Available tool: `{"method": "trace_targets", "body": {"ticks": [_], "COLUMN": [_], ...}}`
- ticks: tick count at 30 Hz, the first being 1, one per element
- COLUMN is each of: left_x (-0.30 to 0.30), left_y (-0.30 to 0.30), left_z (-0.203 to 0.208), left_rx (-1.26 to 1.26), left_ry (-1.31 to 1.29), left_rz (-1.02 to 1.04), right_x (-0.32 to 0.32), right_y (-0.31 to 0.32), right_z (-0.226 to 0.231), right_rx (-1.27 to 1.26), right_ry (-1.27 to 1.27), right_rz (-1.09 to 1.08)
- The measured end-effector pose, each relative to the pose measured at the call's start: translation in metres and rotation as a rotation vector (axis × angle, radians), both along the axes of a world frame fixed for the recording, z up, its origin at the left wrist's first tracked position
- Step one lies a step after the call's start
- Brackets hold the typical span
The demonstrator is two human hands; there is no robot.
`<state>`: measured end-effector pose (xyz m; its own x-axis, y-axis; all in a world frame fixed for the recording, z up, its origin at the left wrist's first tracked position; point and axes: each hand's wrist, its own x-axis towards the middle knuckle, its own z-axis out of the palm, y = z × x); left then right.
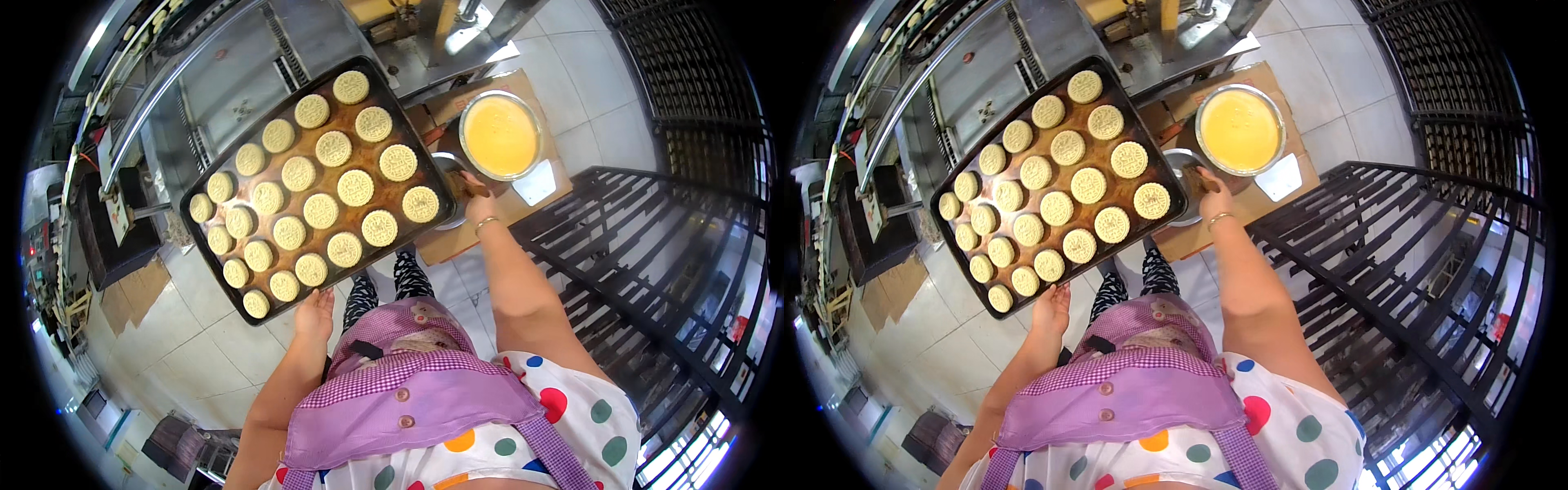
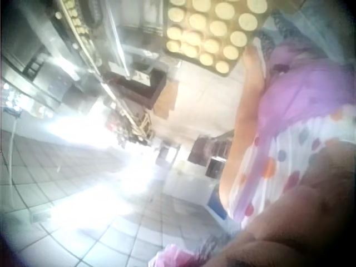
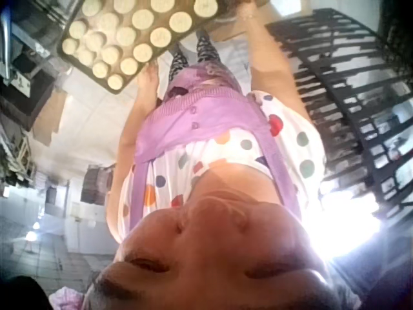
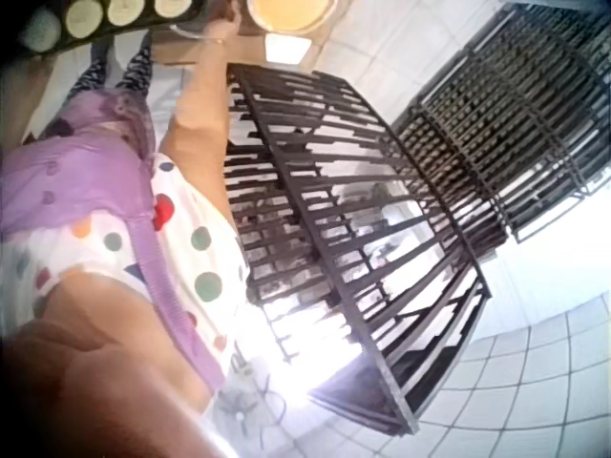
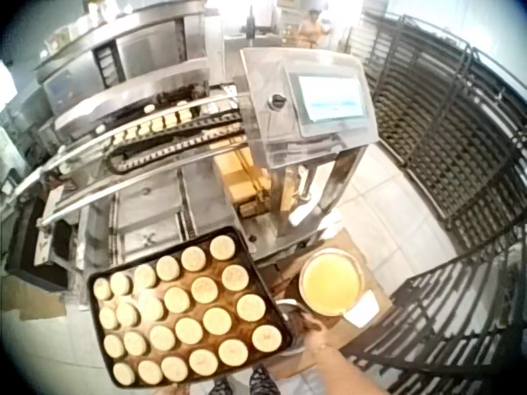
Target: The person brushes a liquid over circular pastries on a tray, loads the tray onto a rack, moves cardboard boxes, and continues brushing more pastries.
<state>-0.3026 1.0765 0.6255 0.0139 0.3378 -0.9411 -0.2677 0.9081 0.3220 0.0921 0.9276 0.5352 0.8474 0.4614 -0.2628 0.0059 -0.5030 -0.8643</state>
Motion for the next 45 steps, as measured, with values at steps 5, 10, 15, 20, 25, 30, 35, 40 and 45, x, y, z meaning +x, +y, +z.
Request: {"method": "trace_targets", "body": {"ticks": [5,10,15,20,25,30,35,40,45], "left_x": [0.008,0.013,0.011,0.005,0.005,0.011,0.012,0.013,-0.012], "left_y": [0.003,0.006,0.006,0.004,0.003,0.0,-0.004,-0.004,0.011], "left_z": [0.013,0.02,0.018,0.015,0.012,0.017,0.02,0.02,0.041], "left_rx": [-0.039,-0.04,-0.059,-0.05,-0.035,0.017,0.026,-0.027,-0.201], "left_ry": [0.014,0.019,0.015,-0.017,-0.039,-0.017,-0.006,-0.049,-0.152], "left_rz": [-0.052,-0.102,-0.092,-0.079,-0.037,-0.044,-0.033,0.006,-0.257], "right_x": [0.033,0.123,0.174,0.166,0.141,0.095,0.061,0.051,-0.016], "right_y": [0.0,-0.016,-0.02,-0.016,-0.01,-0.008,-0.029,0.011,0.148], "right_z": [0.022,0.065,0.055,0.055,0.078,0.07,0.085,0.144,0.175], "right_rx": [-0.299,-0.153,-0.401,0.026,0.216,-0.071,-0.675,-0.166,0.28], "right_ry": [-0.132,-0.386,-0.511,0.047,0.349,-0.096,-0.289,0.13,0.564], "right_rz": [0.124,-0.129,-0.147,-0.379,-0.585,-0.221,0.231,-0.099,-0.105]}}
